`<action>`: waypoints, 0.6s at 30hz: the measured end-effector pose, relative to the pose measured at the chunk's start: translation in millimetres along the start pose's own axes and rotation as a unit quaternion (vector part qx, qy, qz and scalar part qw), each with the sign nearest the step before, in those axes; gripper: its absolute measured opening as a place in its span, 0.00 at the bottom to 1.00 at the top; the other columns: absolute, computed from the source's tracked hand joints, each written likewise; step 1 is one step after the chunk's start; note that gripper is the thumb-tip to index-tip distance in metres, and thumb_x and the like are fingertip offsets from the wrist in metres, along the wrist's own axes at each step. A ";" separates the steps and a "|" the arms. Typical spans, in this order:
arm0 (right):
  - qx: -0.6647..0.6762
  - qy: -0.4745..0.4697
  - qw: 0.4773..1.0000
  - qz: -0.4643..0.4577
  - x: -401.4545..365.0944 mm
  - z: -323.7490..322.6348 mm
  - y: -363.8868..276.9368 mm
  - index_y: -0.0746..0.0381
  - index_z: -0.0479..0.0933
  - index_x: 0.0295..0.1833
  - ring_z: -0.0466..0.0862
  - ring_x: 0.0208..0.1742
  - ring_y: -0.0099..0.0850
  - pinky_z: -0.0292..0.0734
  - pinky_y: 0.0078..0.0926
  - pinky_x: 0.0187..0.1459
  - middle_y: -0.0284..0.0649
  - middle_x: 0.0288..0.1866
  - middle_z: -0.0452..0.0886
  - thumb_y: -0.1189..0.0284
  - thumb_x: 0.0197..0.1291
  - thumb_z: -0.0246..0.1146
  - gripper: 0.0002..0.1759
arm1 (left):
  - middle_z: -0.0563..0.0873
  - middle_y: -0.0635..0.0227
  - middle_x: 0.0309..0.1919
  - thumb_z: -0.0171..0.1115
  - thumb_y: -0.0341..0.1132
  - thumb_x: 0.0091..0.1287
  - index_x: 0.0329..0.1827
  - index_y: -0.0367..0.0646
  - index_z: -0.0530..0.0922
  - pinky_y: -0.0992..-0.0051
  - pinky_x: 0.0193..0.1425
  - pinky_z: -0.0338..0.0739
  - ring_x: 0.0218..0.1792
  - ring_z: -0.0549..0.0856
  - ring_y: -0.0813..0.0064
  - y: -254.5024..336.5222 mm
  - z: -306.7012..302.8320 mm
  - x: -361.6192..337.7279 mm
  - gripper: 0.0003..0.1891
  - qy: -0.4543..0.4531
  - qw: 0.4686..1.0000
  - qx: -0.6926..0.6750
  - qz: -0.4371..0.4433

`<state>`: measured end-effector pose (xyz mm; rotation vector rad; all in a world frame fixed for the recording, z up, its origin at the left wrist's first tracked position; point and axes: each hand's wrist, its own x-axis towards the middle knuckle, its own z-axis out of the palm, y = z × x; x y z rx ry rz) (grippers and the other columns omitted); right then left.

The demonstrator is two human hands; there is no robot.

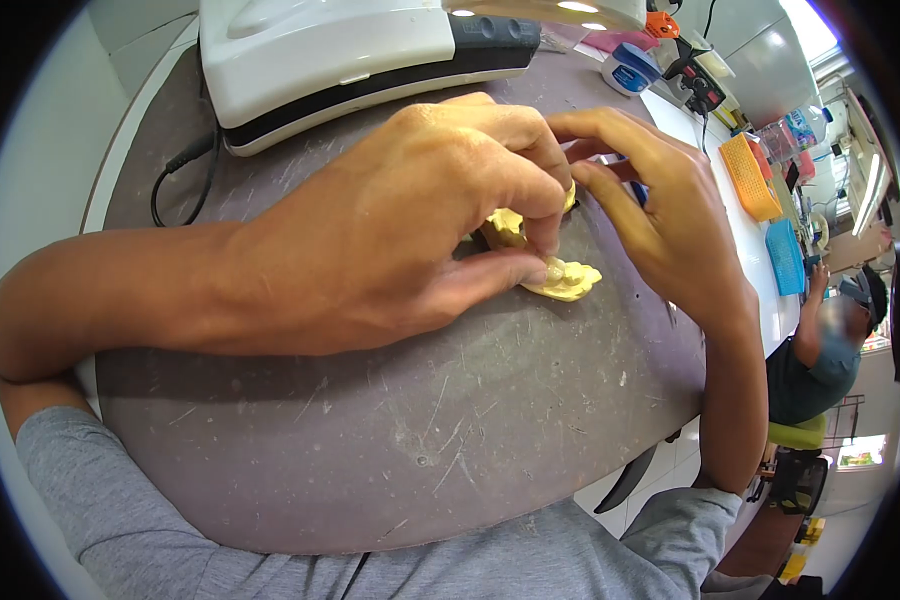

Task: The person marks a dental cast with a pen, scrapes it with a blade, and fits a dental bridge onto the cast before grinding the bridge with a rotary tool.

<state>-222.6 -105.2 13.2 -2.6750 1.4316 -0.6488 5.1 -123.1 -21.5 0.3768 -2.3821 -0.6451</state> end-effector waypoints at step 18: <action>0.157 0.016 0.982 0.108 1.8 11.0 15.0 0.67 0.81 0.45 0.82 0.31 0.28 0.76 0.26 0.37 0.42 0.33 0.84 0.75 0.65 0.62 0.07 | 0.81 0.57 0.54 0.74 0.26 0.59 0.36 0.38 0.82 0.68 0.57 0.79 0.54 0.83 0.65 -0.2 -1.8 3.2 0.07 -0.031 0.999 -0.032 -0.031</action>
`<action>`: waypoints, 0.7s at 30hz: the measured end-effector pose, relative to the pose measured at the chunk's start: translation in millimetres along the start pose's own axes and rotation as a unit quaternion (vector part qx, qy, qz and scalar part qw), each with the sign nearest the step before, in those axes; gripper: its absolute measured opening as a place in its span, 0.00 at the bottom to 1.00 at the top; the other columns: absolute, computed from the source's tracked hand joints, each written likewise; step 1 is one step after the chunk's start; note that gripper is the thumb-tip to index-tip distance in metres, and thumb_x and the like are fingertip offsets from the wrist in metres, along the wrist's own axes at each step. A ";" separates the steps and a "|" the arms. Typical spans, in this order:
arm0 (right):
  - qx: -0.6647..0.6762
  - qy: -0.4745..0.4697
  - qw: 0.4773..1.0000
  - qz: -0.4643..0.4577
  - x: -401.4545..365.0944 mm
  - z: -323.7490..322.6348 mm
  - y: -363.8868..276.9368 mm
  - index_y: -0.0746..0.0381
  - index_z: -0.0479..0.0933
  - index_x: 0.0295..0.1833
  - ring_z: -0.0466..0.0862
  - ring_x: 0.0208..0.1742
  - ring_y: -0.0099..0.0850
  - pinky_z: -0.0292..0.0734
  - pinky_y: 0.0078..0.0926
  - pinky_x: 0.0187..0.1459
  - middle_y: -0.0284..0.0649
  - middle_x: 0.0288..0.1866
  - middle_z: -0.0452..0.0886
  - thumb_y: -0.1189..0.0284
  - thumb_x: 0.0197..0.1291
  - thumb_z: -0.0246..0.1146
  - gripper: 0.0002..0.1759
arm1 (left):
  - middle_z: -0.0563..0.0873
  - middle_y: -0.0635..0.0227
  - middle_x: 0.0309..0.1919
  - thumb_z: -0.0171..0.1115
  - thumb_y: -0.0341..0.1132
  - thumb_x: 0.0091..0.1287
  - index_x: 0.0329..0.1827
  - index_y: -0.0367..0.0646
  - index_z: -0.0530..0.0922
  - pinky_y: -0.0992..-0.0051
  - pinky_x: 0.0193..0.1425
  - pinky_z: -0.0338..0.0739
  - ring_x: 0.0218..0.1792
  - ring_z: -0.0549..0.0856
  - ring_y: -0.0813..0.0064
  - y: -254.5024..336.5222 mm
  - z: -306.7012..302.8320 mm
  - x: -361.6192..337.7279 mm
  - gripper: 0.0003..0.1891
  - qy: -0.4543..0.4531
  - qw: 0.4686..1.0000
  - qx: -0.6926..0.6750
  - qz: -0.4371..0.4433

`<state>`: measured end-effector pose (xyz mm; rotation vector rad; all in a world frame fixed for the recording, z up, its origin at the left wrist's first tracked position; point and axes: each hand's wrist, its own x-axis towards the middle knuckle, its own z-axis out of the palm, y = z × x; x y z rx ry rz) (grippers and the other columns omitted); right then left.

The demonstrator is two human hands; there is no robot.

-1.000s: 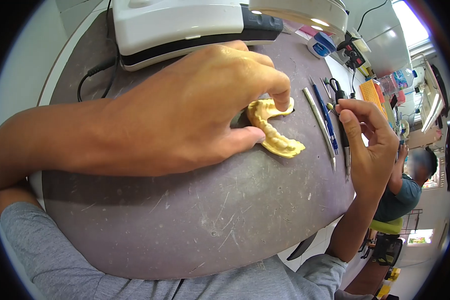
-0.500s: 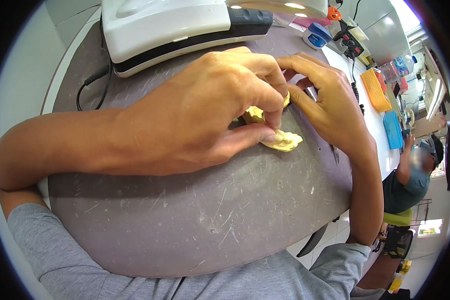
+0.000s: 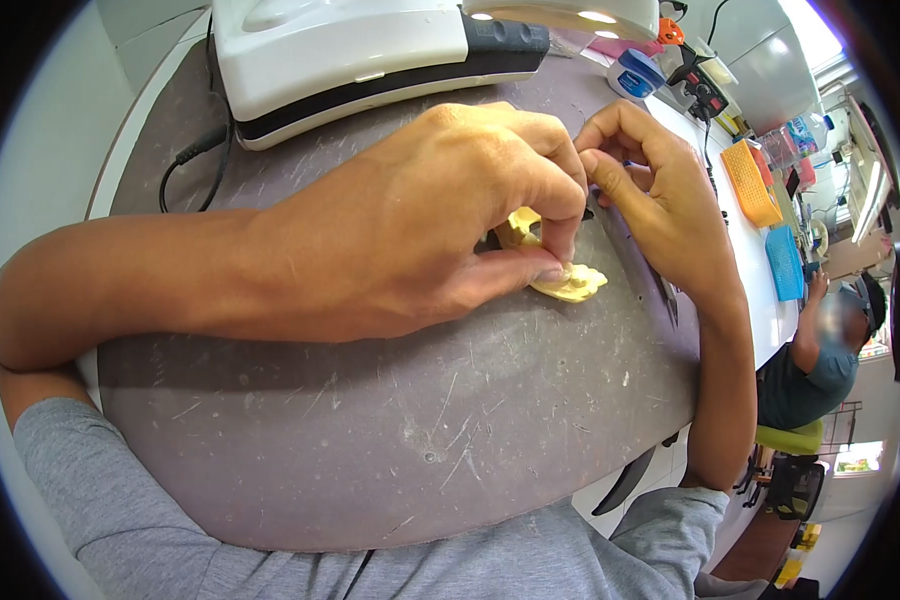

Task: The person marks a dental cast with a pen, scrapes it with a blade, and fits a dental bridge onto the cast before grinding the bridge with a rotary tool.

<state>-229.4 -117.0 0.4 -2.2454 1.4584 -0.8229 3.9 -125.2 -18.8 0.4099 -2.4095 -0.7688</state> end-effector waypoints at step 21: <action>0.067 0.042 0.995 0.067 -28.9 -32.6 -4.0 0.65 0.77 0.46 0.79 0.32 0.16 0.74 0.15 0.35 0.31 0.35 0.79 0.77 0.71 0.60 0.03 | 0.81 0.62 0.56 0.76 0.26 0.54 0.59 0.41 0.78 0.67 0.62 0.76 0.59 0.81 0.64 8.2 -7.1 -2.7 0.27 -0.078 0.997 0.001 0.025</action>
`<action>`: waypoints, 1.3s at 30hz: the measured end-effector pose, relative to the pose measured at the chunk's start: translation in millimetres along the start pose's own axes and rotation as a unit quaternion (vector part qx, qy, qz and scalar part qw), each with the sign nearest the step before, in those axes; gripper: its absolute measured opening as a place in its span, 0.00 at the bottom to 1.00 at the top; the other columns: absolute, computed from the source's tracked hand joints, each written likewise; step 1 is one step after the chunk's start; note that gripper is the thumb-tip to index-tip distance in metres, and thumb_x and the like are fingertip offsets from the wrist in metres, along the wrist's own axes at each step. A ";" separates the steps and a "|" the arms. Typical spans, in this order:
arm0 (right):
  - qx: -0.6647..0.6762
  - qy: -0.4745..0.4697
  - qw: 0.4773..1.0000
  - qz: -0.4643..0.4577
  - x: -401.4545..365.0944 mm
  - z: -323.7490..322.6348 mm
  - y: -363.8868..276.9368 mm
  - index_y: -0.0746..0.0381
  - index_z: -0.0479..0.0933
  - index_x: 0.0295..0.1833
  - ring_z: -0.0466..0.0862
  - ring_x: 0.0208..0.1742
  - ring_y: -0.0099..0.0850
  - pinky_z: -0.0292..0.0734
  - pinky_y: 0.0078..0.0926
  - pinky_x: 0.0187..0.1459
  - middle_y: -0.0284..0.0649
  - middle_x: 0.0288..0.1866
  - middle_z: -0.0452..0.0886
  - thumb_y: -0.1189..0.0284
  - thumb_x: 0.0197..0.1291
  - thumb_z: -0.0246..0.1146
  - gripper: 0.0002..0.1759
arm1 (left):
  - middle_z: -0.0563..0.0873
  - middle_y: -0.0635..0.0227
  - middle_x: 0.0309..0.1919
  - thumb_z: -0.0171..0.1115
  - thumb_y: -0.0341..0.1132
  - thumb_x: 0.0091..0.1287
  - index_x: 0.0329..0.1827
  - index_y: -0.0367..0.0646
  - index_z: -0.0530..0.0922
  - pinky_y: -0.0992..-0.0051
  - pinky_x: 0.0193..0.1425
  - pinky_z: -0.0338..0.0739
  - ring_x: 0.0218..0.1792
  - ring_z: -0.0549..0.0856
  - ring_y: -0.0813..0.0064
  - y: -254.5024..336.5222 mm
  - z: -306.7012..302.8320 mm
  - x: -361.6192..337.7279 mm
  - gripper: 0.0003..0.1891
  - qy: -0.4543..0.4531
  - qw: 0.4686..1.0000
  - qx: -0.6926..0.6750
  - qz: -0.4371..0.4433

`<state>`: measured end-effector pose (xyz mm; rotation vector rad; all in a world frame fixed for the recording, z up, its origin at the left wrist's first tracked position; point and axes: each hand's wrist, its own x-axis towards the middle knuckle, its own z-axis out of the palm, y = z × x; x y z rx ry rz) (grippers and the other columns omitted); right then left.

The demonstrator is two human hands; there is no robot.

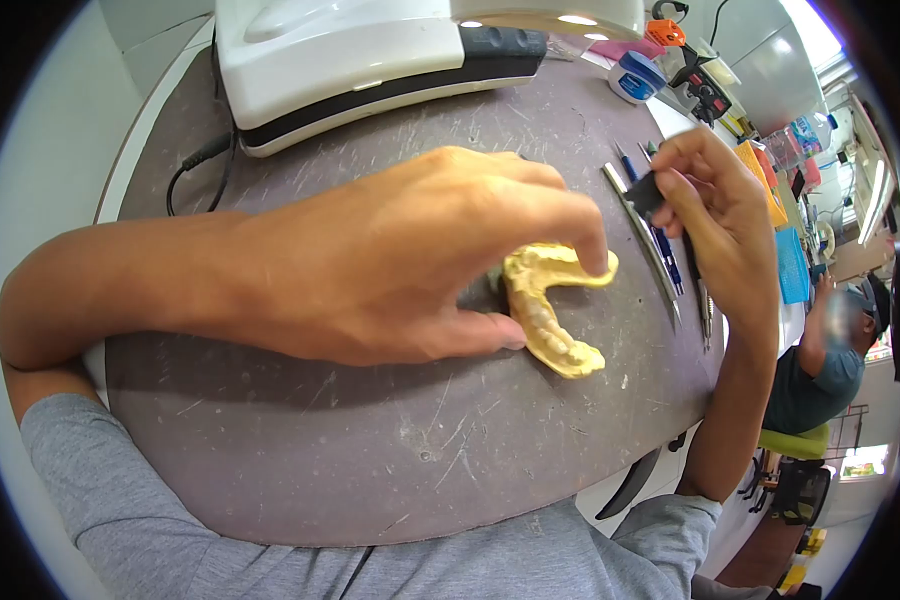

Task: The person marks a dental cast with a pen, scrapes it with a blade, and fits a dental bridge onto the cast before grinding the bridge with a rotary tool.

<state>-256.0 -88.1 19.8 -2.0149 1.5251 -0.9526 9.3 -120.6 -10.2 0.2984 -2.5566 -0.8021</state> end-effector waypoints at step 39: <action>-0.087 -0.115 0.965 -0.221 -50.0 11.0 -44.8 0.66 0.83 0.37 0.87 0.37 0.34 0.81 0.23 0.39 0.52 0.39 0.86 0.85 0.50 0.70 0.08 | 0.80 0.69 0.33 0.75 0.32 0.52 0.33 0.43 0.84 0.67 0.41 0.77 0.41 0.79 0.65 -19.0 27.3 7.7 0.08 0.127 0.972 0.041 0.194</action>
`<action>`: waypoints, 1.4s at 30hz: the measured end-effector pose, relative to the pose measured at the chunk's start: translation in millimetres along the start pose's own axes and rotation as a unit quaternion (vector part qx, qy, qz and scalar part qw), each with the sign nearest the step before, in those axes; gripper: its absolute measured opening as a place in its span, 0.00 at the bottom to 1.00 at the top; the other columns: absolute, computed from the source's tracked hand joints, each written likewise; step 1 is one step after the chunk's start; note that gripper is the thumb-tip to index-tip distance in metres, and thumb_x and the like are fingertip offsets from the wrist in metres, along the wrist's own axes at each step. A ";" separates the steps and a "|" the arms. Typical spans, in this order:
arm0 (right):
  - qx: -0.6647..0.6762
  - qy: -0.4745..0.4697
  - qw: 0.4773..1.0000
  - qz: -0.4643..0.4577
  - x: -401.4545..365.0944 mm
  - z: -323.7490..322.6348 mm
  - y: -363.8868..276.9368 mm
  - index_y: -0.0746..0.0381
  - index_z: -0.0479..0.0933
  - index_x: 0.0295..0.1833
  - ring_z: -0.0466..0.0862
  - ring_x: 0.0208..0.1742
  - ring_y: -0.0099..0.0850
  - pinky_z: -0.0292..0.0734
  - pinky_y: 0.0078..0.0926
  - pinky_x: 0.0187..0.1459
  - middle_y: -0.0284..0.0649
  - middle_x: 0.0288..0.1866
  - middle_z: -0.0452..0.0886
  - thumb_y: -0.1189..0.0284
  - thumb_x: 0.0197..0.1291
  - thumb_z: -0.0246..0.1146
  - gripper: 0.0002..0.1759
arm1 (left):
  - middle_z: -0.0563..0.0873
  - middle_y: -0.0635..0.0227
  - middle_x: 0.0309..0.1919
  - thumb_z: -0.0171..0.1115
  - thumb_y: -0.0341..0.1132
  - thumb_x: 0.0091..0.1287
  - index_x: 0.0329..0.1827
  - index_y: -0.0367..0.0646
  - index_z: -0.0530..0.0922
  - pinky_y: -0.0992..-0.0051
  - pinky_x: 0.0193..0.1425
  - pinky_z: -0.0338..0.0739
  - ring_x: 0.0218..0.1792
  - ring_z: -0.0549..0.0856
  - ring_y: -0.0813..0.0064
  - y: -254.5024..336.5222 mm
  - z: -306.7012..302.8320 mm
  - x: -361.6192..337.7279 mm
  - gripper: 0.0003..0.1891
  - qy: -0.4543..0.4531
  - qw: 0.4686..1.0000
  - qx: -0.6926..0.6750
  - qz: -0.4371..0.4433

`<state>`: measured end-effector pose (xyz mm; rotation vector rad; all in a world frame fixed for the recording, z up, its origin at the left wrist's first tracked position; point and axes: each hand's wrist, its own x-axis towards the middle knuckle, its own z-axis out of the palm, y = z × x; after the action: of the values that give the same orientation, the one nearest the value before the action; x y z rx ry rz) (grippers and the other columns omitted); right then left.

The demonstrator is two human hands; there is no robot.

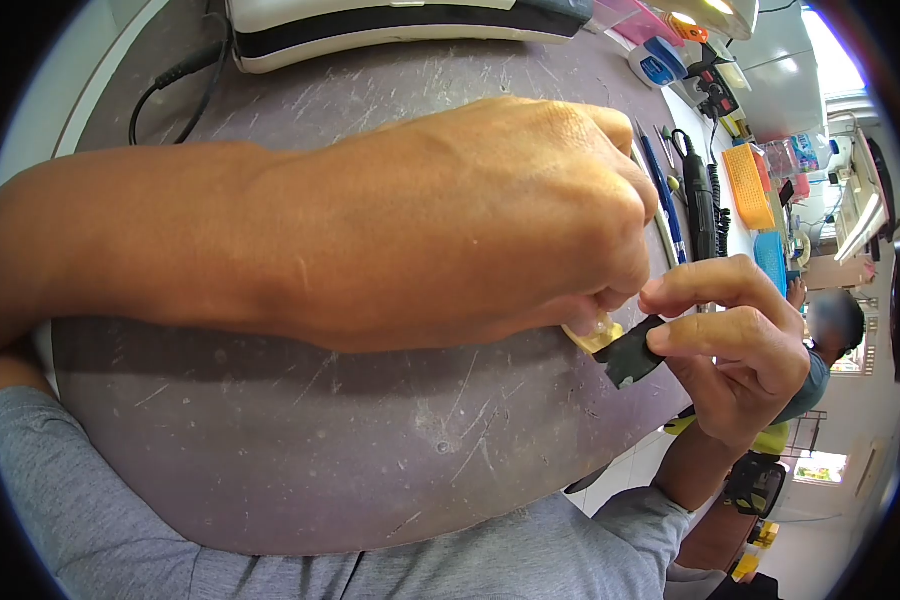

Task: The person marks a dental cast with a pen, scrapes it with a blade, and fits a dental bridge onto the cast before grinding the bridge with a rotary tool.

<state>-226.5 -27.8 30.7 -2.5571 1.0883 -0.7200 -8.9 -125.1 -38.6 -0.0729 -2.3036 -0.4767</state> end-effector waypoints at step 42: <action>-0.016 0.017 1.000 -0.019 4.3 2.0 6.1 0.66 0.85 0.37 0.90 0.35 0.34 0.84 0.23 0.33 0.50 0.36 0.88 0.84 0.47 0.74 0.10 | 0.80 0.68 0.34 0.74 0.32 0.52 0.32 0.43 0.81 0.66 0.41 0.77 0.39 0.79 0.64 -2.6 3.6 0.3 0.09 0.008 1.000 0.028 0.009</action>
<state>-226.5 -35.0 27.8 -2.6083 1.0732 -0.7626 -12.1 -126.3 -41.6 -0.0631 -2.2974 -0.4027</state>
